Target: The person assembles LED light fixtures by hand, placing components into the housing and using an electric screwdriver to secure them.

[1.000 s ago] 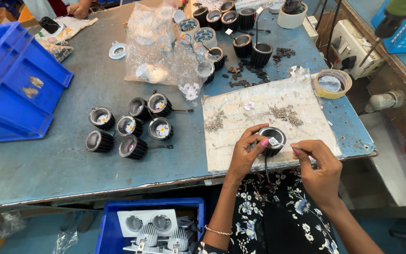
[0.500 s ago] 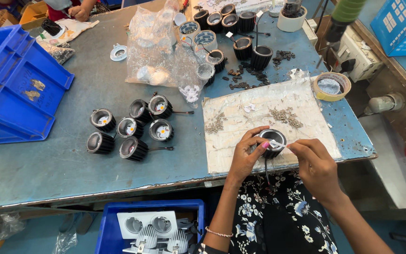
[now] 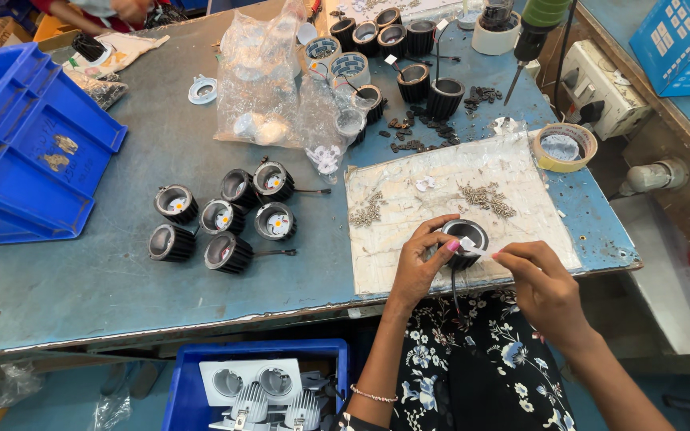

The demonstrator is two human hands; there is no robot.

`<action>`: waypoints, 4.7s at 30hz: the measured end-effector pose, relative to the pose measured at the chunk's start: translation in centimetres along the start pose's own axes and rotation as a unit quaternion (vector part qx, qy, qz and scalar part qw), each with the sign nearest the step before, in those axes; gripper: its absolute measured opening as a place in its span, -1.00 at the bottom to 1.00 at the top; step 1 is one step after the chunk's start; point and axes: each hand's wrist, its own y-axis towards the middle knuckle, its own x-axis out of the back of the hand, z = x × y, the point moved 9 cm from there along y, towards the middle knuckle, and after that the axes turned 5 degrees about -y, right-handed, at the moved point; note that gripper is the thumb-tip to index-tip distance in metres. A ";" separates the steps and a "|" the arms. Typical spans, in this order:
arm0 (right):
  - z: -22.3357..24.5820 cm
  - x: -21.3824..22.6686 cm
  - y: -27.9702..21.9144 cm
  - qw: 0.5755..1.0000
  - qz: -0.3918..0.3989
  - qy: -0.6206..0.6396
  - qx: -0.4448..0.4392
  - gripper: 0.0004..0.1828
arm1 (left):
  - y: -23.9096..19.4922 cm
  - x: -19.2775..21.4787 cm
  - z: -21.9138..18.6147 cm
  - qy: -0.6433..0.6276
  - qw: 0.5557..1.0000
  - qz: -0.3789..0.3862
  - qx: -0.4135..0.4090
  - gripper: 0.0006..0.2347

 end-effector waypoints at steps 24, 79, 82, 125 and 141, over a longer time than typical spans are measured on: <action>-3.0 -0.5 -0.8 0.970 -0.020 0.153 -0.188 -0.87 | -0.1 -0.3 -0.8 0.012 1.000 0.005 0.001 -0.80; -22.9 0.6 6.4 0.967 -0.065 -0.231 -0.089 -0.94 | -0.1 -0.3 -0.6 0.014 1.000 0.004 0.007 -0.73; -22.8 0.0 6.7 0.951 -0.039 -0.294 -0.087 -0.90 | -0.3 -0.2 -0.5 0.008 1.000 -0.002 0.013 -0.72; -3.2 -1.4 -4.1 0.924 0.140 0.207 -0.290 -0.78 | -6.3 -4.9 -7.5 0.322 0.943 -0.007 -0.083 -0.77; -2.6 -2.9 -2.6 0.926 0.212 0.166 -0.263 -0.80 | -6.3 -4.0 -7.1 0.323 0.944 -0.010 -0.071 -0.77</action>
